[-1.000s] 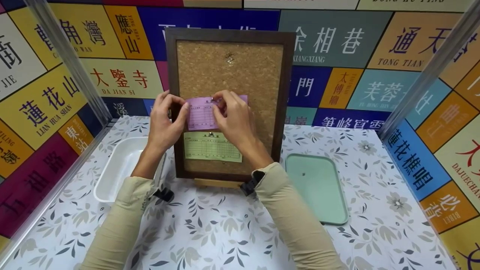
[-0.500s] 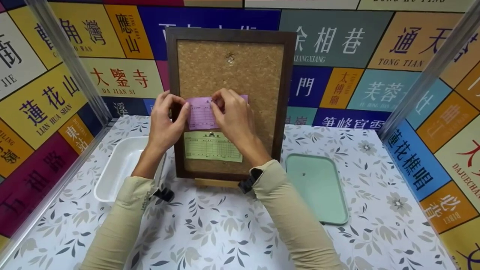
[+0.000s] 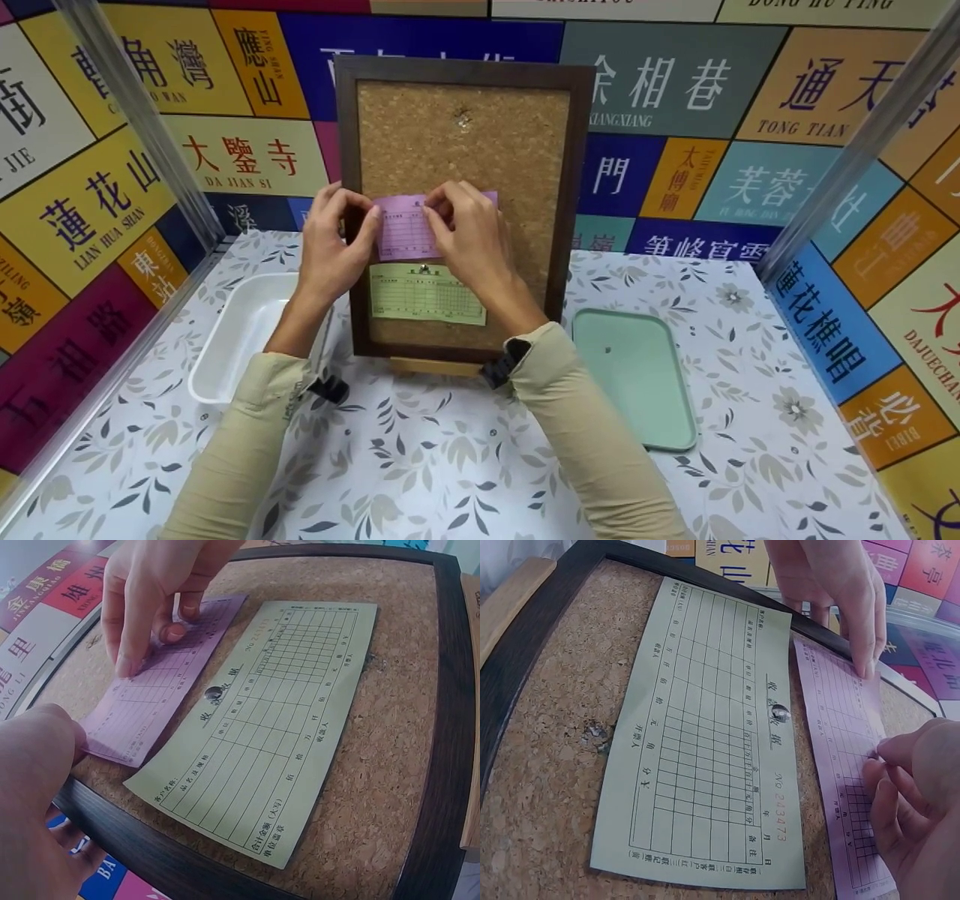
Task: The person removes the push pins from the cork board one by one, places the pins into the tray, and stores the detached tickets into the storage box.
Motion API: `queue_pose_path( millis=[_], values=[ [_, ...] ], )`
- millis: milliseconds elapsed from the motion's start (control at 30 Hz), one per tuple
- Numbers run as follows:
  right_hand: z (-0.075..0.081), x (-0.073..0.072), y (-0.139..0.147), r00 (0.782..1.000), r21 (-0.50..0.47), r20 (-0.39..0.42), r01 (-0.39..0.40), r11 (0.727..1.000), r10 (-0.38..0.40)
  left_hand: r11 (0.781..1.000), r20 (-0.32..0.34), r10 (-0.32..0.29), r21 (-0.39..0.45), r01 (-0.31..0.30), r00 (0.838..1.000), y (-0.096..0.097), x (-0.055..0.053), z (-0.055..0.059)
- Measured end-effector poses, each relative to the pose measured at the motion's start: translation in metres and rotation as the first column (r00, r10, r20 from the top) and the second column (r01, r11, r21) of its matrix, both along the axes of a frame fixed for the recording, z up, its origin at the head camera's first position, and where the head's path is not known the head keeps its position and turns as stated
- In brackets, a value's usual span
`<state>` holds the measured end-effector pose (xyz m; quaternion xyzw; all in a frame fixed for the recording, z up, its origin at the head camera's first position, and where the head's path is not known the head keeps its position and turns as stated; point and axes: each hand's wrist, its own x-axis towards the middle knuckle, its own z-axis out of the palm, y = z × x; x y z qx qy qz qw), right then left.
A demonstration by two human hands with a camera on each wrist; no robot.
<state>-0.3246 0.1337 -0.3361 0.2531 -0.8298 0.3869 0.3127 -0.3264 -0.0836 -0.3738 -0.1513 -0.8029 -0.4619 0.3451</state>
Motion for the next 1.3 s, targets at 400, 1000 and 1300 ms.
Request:
queue_pose_path(
  millis=[400, 1000, 1300],
  values=[
    [0.000, 0.008, 0.011, 0.998, -0.045, 0.050, -0.027, 0.999, 0.029, 1.000, -0.006, 0.010, 0.009, -0.010, 1.000, 0.001, 0.001, -0.002],
    [-0.004, 0.019, 0.038, 0.999, -0.096, 0.033, -0.005, 0.995, 0.008, 0.990, -0.015, 0.010, 0.138, -0.008, 1.000, -0.016, 0.010, -0.001],
    [-0.009, 0.026, 0.056, 0.999, -0.141, 0.047, 0.022, 0.990, -0.016, 0.986, -0.032, -0.012, 0.167, 0.017, 0.999, -0.023, 0.016, -0.004]
  ],
)
